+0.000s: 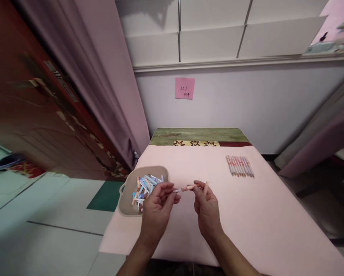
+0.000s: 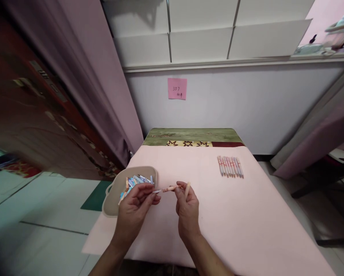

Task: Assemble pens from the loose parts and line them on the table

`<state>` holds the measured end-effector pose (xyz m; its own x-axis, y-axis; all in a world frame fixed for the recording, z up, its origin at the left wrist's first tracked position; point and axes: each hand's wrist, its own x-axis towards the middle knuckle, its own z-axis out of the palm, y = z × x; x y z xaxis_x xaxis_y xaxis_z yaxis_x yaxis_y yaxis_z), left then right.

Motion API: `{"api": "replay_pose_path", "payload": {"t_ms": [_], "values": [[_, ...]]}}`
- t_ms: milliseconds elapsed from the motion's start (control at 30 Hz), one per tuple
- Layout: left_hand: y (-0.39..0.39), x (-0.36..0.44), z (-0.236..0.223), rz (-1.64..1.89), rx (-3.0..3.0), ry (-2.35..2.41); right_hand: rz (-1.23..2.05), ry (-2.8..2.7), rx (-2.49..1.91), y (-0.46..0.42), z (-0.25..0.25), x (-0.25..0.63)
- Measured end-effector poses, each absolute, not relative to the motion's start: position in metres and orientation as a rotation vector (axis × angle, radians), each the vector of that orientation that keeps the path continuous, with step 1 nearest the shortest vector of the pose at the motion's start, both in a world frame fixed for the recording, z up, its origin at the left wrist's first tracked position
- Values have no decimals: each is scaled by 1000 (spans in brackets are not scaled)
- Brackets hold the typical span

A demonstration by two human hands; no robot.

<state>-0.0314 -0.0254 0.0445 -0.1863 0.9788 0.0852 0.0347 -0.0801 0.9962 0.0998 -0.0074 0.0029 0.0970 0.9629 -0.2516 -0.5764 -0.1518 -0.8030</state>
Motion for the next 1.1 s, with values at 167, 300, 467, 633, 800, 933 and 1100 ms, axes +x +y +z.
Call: {"api": "replay_pose_path", "payload": {"t_ms": [167, 300, 467, 633, 800, 933, 1100], "values": [[-27, -29, 43, 1358, 1362, 1383, 1473, -537, -957, -8, 2, 101], [-25, -30, 40, 1322, 1548, 1424, 1490, -542, -965, -9, 2, 100], [-24, -31, 35, 1324, 1954, 1580, 1519, -566, -968, -10, 2, 97], [-23, -32, 38, 1363, 2185, 1658, 1566, -561, -983, -12, -3, 94], [-22, -31, 43, 1351, 2255, 1680, 1736, -471, -933, -14, -11, 89], [-24, -30, 44, 1307, 2288, 1673, 1833, -441, -866, -16, -16, 87], [-26, -31, 47, 1302, 2150, 1644, 1872, -422, -822, -16, -16, 87]]}}
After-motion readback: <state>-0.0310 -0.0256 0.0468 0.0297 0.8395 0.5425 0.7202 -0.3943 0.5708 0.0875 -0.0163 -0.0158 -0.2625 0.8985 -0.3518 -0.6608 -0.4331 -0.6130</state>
